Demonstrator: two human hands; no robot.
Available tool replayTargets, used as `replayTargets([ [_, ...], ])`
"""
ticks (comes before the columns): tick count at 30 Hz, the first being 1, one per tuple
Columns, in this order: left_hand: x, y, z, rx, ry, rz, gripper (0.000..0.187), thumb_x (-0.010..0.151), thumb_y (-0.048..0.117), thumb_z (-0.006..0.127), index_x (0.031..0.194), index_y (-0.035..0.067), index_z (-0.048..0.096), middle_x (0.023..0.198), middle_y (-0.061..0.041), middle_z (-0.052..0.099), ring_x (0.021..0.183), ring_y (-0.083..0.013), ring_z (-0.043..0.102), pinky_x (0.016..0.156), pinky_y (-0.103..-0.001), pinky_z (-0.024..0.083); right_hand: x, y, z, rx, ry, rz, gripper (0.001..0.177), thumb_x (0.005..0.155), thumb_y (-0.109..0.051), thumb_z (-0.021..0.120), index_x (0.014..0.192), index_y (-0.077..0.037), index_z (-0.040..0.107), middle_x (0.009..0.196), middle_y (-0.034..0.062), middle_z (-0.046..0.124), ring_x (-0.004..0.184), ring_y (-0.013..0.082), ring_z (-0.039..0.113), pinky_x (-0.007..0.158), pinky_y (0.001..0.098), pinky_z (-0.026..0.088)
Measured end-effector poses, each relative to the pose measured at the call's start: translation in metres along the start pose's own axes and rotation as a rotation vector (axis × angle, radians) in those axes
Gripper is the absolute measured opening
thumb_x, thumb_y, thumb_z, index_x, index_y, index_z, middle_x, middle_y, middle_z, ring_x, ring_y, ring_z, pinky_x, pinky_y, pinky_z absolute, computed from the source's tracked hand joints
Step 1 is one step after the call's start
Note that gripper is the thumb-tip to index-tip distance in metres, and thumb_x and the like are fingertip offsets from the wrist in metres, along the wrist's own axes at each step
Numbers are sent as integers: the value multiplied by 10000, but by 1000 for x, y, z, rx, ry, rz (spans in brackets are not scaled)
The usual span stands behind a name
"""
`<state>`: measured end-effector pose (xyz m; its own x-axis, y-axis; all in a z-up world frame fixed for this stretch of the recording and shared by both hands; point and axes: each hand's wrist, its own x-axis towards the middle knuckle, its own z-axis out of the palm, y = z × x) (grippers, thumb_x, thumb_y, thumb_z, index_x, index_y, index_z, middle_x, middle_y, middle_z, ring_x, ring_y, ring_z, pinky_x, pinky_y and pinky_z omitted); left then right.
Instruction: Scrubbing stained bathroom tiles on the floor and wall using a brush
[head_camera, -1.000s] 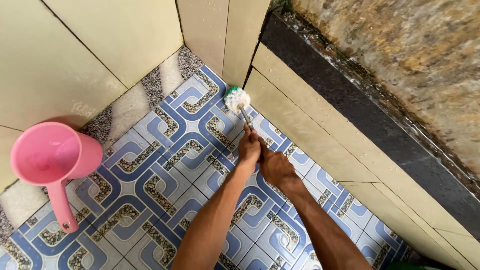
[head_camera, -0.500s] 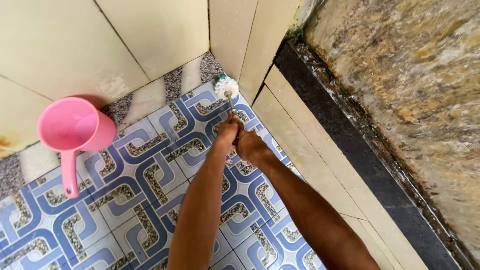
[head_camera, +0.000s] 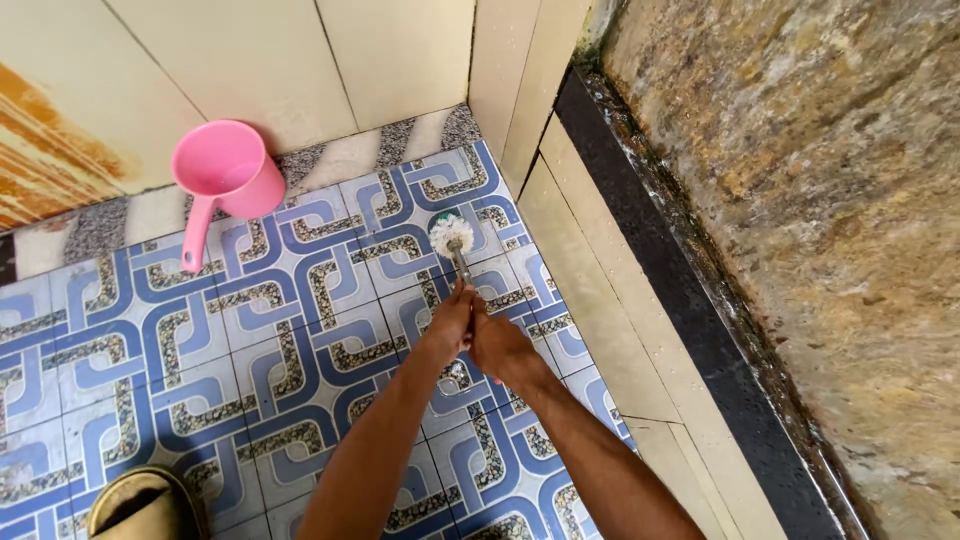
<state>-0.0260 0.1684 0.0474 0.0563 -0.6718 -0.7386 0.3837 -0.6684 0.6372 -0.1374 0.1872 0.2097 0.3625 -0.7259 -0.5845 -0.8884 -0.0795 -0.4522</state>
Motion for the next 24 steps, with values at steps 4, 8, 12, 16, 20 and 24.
replayTargets([
  [4,-3,-13,6,-352,-182,70,194,1033,404,539,937,264,633,669,68,520,559,-104,454,494,-296,375,-22,-4,-11,56,-12,56,626,988,-174,447,1579,-141,243,1003,232,720,705,395,751,610,511,647],
  [8,-13,-1,13,-561,-172,-8,180,1046,301,564,926,174,605,739,22,575,650,-151,535,591,-313,474,-4,4,0,-62,227,-106,398,980,-274,513,1330,-89,553,937,288,733,837,479,703,739,591,571],
  [12,20,-12,-12,-613,-49,113,105,1050,208,574,1013,121,621,794,28,591,719,-122,558,663,-305,508,35,-6,18,-36,242,-174,387,933,-226,533,1281,-61,565,915,316,715,848,509,683,723,611,566],
  [16,39,26,-61,-692,-88,141,156,1051,211,511,1117,140,634,811,13,590,735,-139,555,704,-305,521,85,-49,30,19,133,-208,407,933,-182,506,1300,-6,524,890,316,726,768,474,730,690,553,610],
  [20,105,60,-109,-573,-67,241,220,1056,200,499,1237,174,620,821,14,580,736,-142,553,680,-327,501,132,-97,23,10,61,-184,516,929,-167,536,1402,-16,395,882,300,734,665,440,730,555,508,606],
  [24,152,85,-139,-365,104,198,427,1031,225,559,1450,304,566,868,17,592,750,-134,517,676,-335,482,157,-137,20,201,38,-55,485,980,-226,538,1446,-189,406,883,241,750,553,361,713,429,482,560],
])
